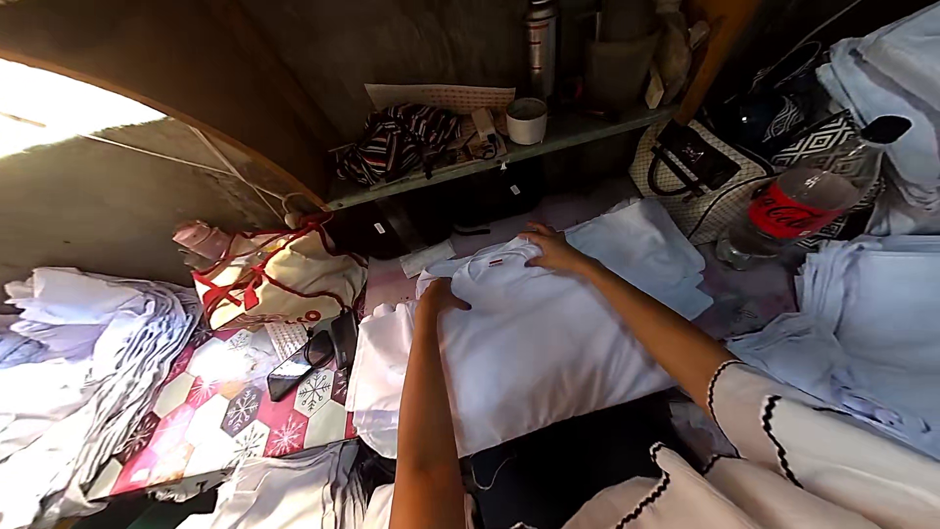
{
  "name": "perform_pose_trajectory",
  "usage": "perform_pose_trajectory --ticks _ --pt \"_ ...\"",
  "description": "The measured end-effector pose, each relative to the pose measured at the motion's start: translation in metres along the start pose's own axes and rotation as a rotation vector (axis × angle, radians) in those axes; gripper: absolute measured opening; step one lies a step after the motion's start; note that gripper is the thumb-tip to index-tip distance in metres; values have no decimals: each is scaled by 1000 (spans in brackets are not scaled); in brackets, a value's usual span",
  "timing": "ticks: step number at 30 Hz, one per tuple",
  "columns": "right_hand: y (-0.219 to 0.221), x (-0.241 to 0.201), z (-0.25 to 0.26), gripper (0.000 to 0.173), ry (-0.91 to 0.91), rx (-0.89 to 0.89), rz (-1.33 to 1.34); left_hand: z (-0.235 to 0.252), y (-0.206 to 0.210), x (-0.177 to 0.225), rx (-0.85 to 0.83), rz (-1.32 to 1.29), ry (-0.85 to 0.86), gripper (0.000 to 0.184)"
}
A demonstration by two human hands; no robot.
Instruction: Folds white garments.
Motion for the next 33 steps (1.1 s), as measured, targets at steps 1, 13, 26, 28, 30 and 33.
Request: perform_pose_trajectory --ticks 1,13,26,28,30,33 --pt "-10 5 -1 61 -2 -98 57 -1 -1 2 -24 -3 4 78" --pt "-46 30 -4 81 79 -493 -330 -82 36 33 336 180 126 43" --pt "-35 19 -52 55 -26 -201 -375 -109 78 47 571 -124 428 85" --pt "-32 21 -52 54 -24 -185 -384 -122 98 87 785 -272 612 45" --pt "-31 20 -53 54 -14 -183 -392 -122 124 121 878 -338 667 13" --pt "-29 20 -54 54 -19 -144 -383 -95 153 139 805 -337 513 16"
Point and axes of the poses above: each hand's wrist, its own z-axis towards the middle knuckle, its own y-axis out of the palm, x = y × z, the point moved 2 cm from there along z, towards the middle knuckle, and after that the axes turned 12 degrees about -z, right-handed, at the moved point
